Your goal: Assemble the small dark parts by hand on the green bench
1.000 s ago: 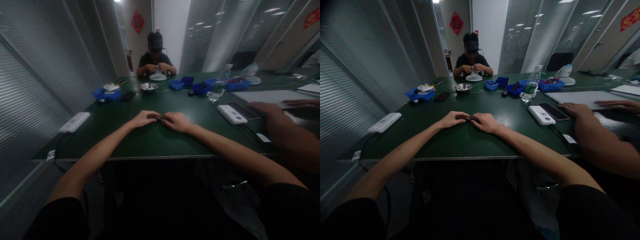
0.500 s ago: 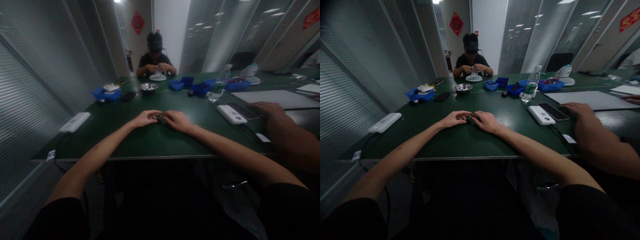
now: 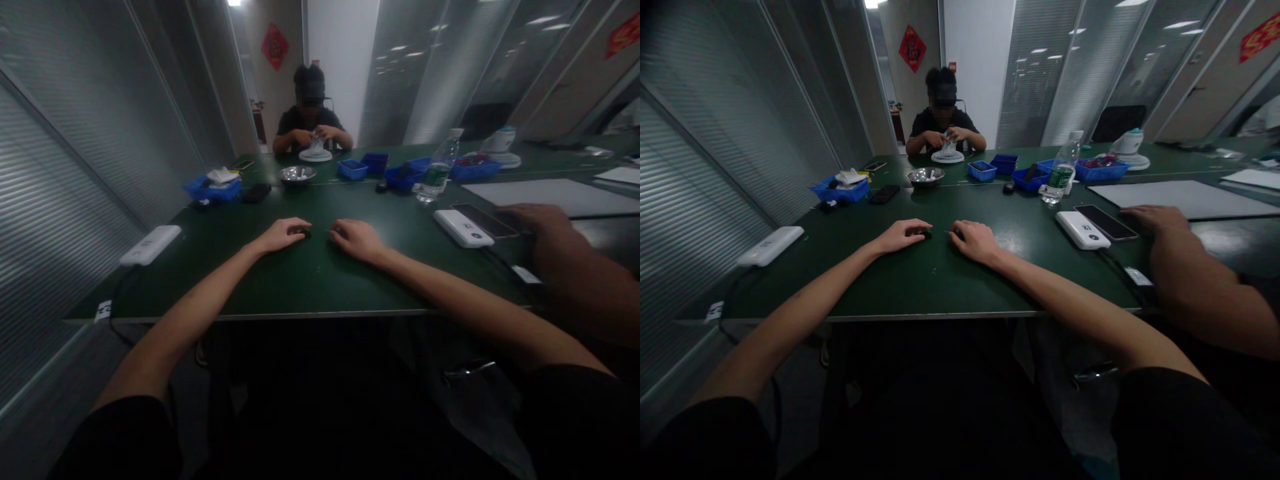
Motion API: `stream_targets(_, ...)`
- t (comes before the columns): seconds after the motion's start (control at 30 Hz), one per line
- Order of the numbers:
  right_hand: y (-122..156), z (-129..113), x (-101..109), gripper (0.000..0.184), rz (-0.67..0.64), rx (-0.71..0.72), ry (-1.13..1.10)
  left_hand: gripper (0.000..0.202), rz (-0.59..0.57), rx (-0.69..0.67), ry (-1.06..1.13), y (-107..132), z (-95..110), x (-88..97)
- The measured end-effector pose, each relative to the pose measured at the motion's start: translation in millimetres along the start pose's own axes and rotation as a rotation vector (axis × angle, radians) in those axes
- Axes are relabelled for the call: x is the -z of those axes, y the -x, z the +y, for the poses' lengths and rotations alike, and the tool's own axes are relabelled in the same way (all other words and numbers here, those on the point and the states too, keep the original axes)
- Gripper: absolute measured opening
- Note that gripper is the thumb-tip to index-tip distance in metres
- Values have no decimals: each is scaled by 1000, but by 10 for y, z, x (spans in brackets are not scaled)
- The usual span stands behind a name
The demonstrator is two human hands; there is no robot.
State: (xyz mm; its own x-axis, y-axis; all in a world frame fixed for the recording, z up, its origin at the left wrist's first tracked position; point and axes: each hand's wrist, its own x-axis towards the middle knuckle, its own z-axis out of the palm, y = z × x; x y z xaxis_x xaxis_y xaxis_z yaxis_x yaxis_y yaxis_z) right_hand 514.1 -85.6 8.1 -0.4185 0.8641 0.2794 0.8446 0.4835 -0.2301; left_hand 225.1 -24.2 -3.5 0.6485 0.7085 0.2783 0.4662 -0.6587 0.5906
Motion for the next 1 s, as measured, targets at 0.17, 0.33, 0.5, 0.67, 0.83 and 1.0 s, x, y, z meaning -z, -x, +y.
stream_targets(0.17, 0, -7, 0, 35, -8, 3, -15, 38, -12, -91, -176, 6, -63, 59)
stream_targets(0.33, 7, 2, 11, 36, -17, 19, -19, 40, 76, 130, -357, 117, -380, 370)
stream_targets(0.5, 3, 21, 2, 34, -8, 24, -1, 42, 246, 612, -608, 395, -774, 757)
stream_targets(0.67, -4, 33, -23, 36, -7, 39, -12, 45, 336, 897, -717, 622, -1014, 977)
stream_targets(0.83, -3, 23, -20, 35, -10, 30, 6, 43, 359, 937, -724, 645, -1110, 1016)
stream_targets(1.0, -4, 11, 7, 34, -31, 20, 2, 44, 369, 919, -733, 650, -1120, 1033)
